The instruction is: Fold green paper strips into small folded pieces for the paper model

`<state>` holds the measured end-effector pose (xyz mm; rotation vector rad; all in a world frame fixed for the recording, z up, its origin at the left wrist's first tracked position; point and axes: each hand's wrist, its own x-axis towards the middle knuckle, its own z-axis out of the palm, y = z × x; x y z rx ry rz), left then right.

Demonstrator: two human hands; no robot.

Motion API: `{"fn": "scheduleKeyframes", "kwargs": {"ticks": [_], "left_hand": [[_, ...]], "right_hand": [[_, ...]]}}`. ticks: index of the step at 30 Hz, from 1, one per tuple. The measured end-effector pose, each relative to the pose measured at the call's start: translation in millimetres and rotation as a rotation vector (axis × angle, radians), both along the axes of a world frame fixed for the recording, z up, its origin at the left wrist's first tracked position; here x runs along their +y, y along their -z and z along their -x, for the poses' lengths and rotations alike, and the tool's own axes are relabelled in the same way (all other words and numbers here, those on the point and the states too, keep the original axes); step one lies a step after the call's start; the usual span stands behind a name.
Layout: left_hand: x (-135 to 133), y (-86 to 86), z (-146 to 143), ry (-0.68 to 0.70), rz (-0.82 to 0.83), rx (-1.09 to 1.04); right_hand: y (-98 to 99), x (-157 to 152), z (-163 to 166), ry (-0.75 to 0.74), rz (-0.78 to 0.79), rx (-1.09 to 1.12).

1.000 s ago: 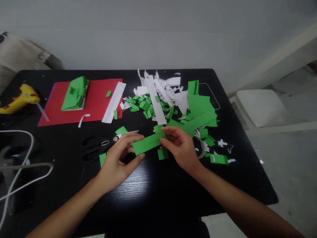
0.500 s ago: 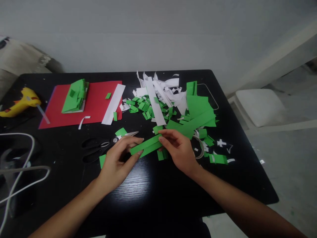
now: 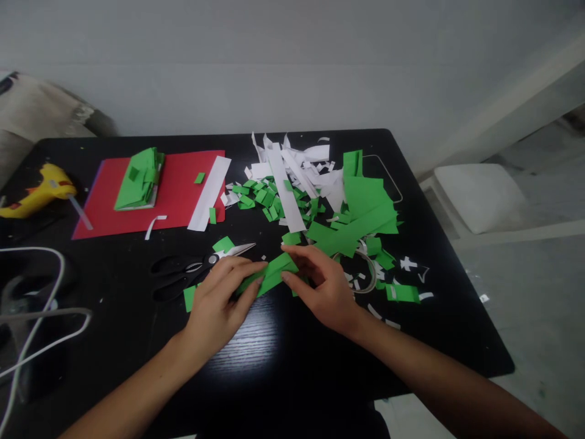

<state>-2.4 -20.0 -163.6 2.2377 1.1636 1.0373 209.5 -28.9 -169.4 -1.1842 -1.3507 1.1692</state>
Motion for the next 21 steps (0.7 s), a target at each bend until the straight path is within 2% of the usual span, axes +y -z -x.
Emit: {"fn": "scheduleKeyframes", "kwargs": {"ticks": [14, 21], "left_hand": [[-2.2, -4.4, -2.9, 0.093, 0.098, -0.091], [-1.4, -2.5, -1.9, 0.128, 0.085, -0.089]], "right_hand": [[1.0, 1.3, -0.9, 0.020, 0.012, -0.005], [-2.2, 1.5, -1.5, 0.028, -0.050, -0.064]]}}
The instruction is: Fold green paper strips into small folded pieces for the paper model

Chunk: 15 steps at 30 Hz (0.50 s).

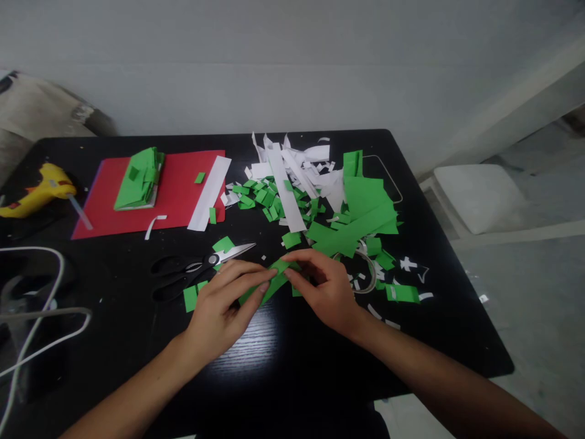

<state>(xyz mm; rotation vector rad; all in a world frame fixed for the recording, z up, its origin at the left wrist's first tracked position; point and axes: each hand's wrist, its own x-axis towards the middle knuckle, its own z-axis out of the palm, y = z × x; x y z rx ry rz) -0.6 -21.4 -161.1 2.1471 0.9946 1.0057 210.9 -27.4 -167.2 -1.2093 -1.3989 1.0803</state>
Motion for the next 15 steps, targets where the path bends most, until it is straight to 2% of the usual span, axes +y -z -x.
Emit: {"fn": "scheduleKeyframes", "kwargs": {"ticks": [4, 12, 15], "left_hand": [[-0.2, -1.3, -0.4, 0.007, 0.007, -0.002], [-1.9, -6.3, -0.8, 0.009, 0.053, -0.049], [-3.2, -6.4, 4.3, 0.056, 0.093, -0.072]], "right_hand": [[0.3, 0.8, -0.2, -0.003, -0.058, -0.011], [4.7, -1.1, -0.2, 0.003, 0.016, 0.008], [3.7, -1.0, -0.8, 0.004, 0.025, 0.020]]}}
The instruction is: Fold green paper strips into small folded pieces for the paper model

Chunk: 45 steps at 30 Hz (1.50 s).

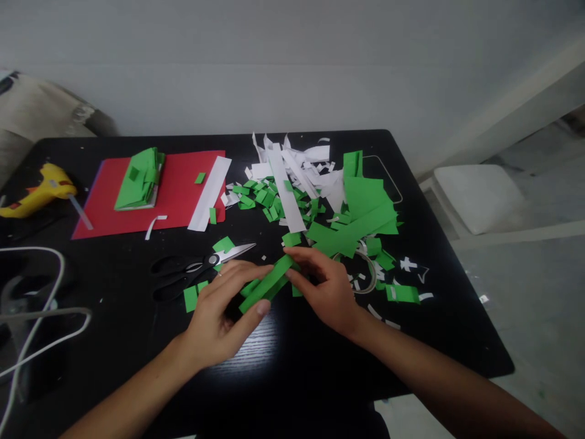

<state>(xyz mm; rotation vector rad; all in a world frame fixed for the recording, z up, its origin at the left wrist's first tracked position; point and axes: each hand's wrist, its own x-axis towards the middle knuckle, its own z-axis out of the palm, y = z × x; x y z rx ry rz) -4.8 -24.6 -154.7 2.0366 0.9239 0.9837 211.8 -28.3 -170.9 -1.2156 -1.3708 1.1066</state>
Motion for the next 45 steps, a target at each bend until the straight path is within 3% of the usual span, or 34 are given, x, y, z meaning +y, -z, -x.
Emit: {"fn": "scheduleKeyframes", "kwargs": {"ticks": [5, 9, 15, 31, 45], "left_hand": [[0, 0.2, 8, 0.105, 0.117, -0.080], [1, -2.1, 7, 0.089, 0.150, -0.099], [2, -2.7, -3, -0.010, 0.067, -0.058], [2, 1.5, -1, 0.019, 0.004, -0.036], [2, -1.6, -2, 0.042, -0.009, -0.048]], "right_hand": [[-0.4, 1, -2, -0.003, 0.026, -0.014], [-1.4, 1, -2, -0.015, 0.066, -0.004], [-6.8, 1, 1, -0.014, 0.115, 0.114], [-8.7, 5, -2, -0.147, 0.320, 0.278], [-10.2, 4, -2, -0.166, 0.260, 0.192]]}}
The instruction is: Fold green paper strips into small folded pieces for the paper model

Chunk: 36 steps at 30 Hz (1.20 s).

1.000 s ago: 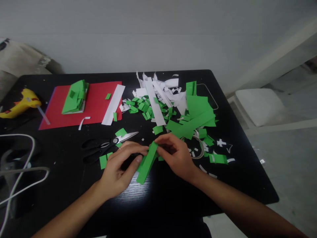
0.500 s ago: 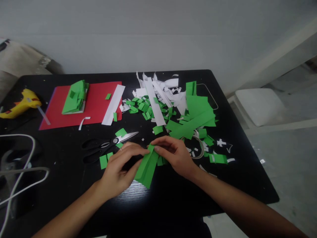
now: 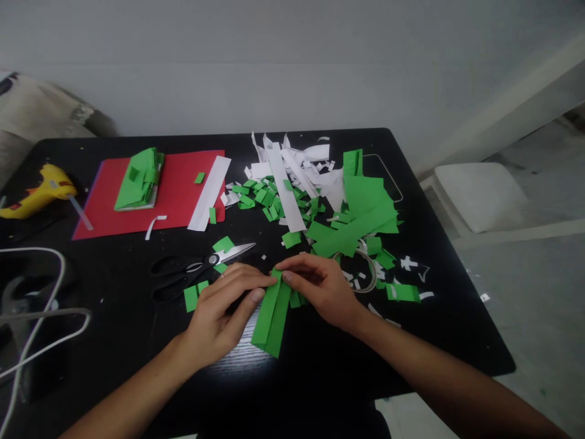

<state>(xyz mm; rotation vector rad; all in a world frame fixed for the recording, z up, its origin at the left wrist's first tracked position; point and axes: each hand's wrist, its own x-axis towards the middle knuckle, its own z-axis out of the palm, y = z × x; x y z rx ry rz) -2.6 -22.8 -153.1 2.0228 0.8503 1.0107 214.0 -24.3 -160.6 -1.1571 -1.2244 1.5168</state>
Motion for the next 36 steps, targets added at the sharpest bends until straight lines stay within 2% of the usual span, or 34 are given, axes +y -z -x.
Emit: {"fn": "scheduleKeyframes", "kwargs": {"ticks": [14, 20, 25, 28, 36], "left_hand": [[-1, -0.3, 0, -0.077, 0.135, 0.017], [-1, -4.8, 4, 0.080, -0.005, 0.077], [-3, -8.7, 7, 0.190, -0.066, 0.138], [-3, -6.3, 10, 0.172, -0.078, 0.123], [-3, 0.5, 13, 0.021, -0.152, 0.165]], "right_hand": [[1.9, 0, 0, -0.001, -0.010, 0.037], [4.7, 1, -1, -0.065, 0.029, 0.085], [-0.4, 0, -2, -0.148, 0.053, 0.039], [-3.8, 0, -2, -0.152, 0.059, 0.026], [-0.4, 3, -4, -0.161, 0.133, 0.204]]}}
